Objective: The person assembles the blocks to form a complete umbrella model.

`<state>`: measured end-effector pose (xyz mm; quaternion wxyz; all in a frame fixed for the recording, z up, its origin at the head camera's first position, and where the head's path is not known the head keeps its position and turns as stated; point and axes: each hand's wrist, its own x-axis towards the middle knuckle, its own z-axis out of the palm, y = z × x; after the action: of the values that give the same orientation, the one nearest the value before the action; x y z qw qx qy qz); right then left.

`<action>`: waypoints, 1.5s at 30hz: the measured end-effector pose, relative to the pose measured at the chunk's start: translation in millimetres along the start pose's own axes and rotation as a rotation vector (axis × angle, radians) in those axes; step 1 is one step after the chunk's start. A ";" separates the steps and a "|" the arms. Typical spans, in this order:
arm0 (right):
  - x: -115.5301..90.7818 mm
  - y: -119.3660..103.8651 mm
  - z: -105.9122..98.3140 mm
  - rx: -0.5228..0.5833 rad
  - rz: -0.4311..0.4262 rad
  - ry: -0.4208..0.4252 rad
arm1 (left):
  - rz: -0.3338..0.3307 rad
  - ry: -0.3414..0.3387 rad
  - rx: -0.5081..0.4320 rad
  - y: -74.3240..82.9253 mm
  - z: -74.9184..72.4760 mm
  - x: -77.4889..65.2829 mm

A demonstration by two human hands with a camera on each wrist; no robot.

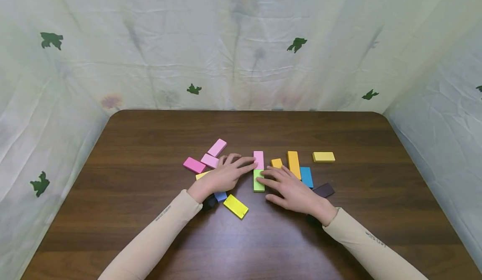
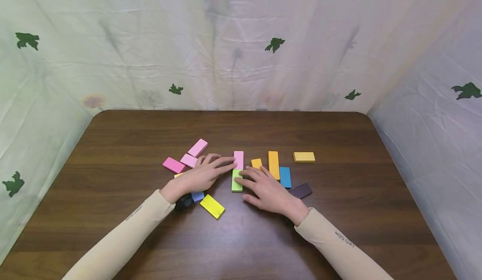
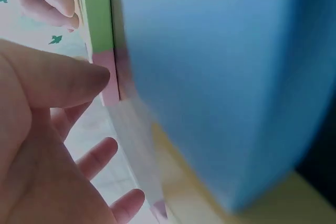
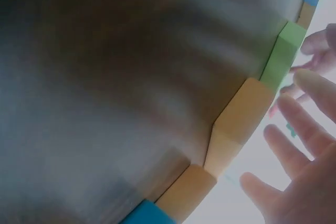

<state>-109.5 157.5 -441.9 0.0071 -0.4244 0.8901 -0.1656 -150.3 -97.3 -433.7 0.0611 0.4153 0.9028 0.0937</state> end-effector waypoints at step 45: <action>1.1 19.9 -2.3 0.046 -0.009 -0.010 | 0.206 0.201 -0.045 41.6 17.8 -96.2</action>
<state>-125.5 169.0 -445.6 0.0205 -0.4288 0.8842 -0.1841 -54.0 -141.9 -438.8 -0.0303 0.4928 0.8546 0.1608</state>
